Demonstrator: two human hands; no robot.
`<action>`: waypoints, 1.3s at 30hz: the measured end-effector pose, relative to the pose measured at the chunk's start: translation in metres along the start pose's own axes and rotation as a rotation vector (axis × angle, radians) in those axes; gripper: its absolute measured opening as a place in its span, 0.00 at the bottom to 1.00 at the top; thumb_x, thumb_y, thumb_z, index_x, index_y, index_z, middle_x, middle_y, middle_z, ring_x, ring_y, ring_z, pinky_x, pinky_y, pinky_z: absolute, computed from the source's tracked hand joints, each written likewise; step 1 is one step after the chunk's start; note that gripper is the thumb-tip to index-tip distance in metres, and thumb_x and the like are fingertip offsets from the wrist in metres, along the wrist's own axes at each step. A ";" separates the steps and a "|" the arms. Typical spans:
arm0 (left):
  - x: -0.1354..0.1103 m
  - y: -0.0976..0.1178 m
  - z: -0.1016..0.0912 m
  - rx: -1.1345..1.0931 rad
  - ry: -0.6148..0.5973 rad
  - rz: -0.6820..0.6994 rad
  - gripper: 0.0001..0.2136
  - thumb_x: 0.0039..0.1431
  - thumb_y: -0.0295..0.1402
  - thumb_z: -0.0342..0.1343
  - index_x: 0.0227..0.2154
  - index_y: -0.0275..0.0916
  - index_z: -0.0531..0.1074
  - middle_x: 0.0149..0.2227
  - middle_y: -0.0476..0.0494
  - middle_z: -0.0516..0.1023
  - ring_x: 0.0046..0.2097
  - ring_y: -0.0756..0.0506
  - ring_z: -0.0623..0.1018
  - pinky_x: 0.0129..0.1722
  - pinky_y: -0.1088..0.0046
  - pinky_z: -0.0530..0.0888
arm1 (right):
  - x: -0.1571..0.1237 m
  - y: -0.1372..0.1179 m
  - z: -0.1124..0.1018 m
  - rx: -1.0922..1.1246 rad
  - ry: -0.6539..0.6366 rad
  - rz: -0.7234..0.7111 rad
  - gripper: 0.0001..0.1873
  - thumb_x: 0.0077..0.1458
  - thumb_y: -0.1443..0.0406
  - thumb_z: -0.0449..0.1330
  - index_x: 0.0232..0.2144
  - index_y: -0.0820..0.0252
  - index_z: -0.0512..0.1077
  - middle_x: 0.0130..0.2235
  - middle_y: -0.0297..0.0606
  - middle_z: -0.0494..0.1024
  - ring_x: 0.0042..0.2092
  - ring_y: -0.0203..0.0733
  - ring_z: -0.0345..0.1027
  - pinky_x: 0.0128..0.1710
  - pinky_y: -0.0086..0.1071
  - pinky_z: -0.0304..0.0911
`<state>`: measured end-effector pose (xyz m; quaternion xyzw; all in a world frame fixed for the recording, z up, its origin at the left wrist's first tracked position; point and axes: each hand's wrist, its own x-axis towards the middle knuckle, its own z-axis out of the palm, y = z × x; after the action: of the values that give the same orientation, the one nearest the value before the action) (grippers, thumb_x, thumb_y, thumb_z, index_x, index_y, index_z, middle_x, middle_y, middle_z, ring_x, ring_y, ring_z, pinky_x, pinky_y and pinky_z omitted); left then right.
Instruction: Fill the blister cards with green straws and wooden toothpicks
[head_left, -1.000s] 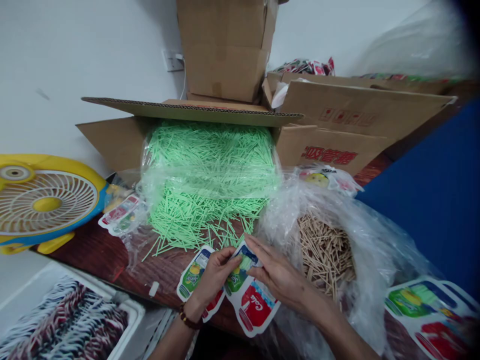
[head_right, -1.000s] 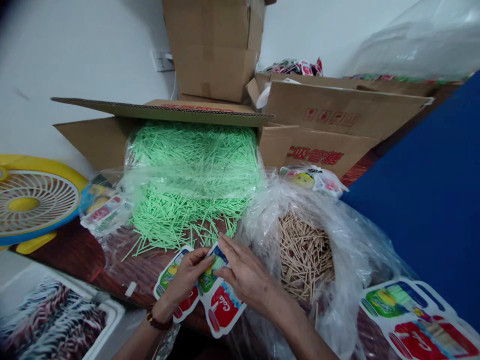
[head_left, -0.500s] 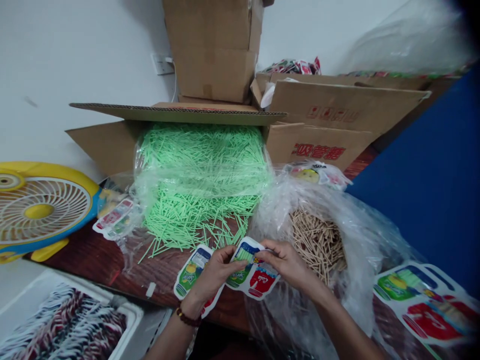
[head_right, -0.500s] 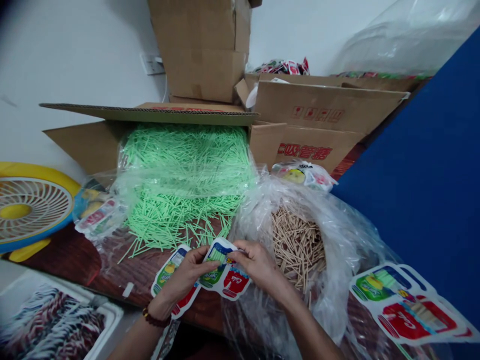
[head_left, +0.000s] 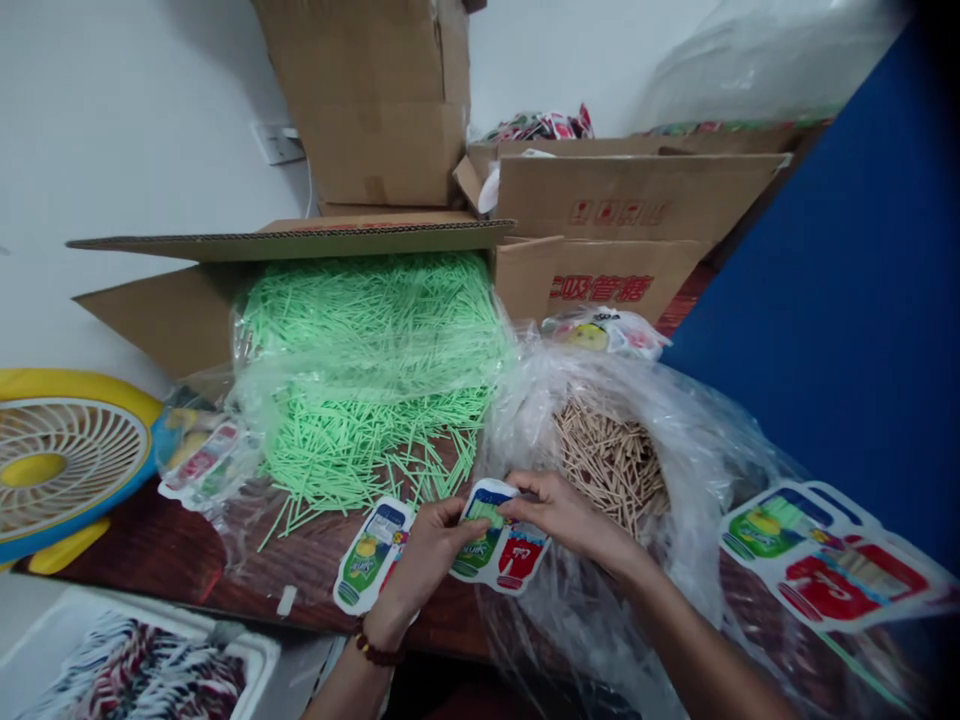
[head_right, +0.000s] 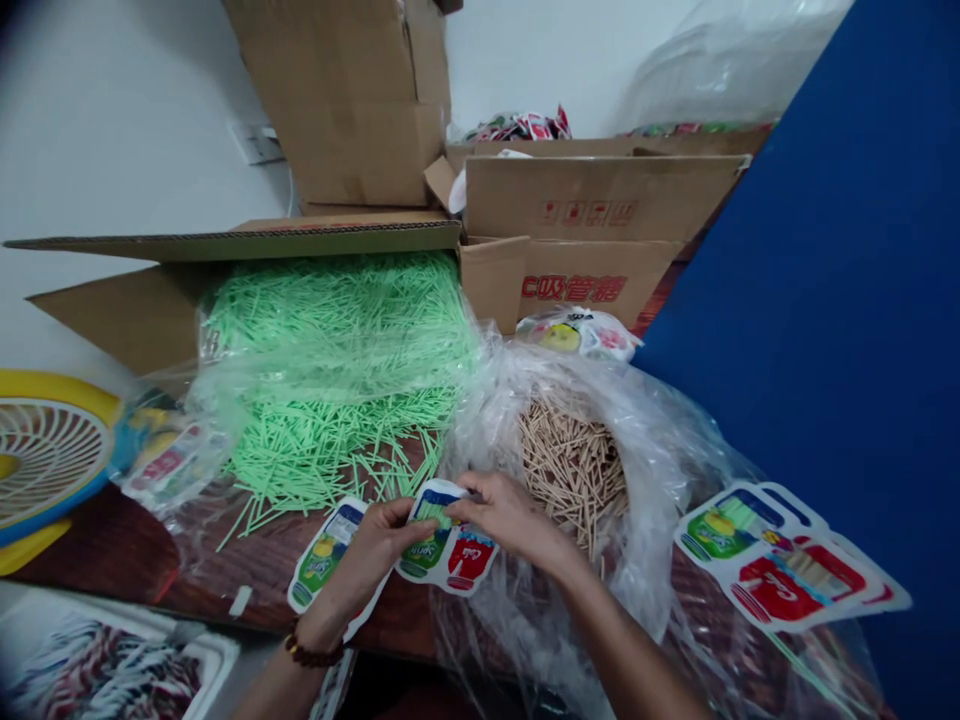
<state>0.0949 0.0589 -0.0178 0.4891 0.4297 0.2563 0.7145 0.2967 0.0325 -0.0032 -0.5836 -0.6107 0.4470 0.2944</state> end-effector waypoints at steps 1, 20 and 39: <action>0.000 0.001 0.001 0.013 0.000 0.000 0.10 0.49 0.37 0.63 0.27 0.34 0.76 0.23 0.50 0.77 0.26 0.49 0.74 0.27 0.76 0.68 | 0.000 -0.001 -0.001 -0.017 0.006 -0.003 0.07 0.53 0.62 0.58 0.28 0.59 0.72 0.26 0.30 0.73 0.28 0.34 0.65 0.26 0.25 0.54; 0.003 -0.001 0.009 -0.074 -0.070 -0.005 0.17 0.48 0.31 0.64 0.42 0.36 0.73 0.34 0.46 0.81 0.35 0.45 0.78 0.36 0.72 0.73 | -0.016 -0.002 -0.021 -0.185 0.062 -0.054 0.07 0.55 0.62 0.57 0.30 0.58 0.74 0.27 0.31 0.75 0.29 0.35 0.65 0.28 0.26 0.52; -0.005 -0.026 0.029 0.337 -0.114 0.113 0.06 0.53 0.35 0.61 0.31 0.38 0.77 0.31 0.48 0.78 0.34 0.46 0.73 0.35 0.75 0.70 | -0.057 0.024 0.006 -0.064 0.189 -0.112 0.12 0.59 0.59 0.57 0.27 0.59 0.72 0.26 0.29 0.72 0.29 0.33 0.64 0.30 0.26 0.53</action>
<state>0.1162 0.0314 -0.0351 0.6389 0.3973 0.1923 0.6301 0.3106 -0.0263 -0.0176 -0.5971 -0.6259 0.3530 0.3564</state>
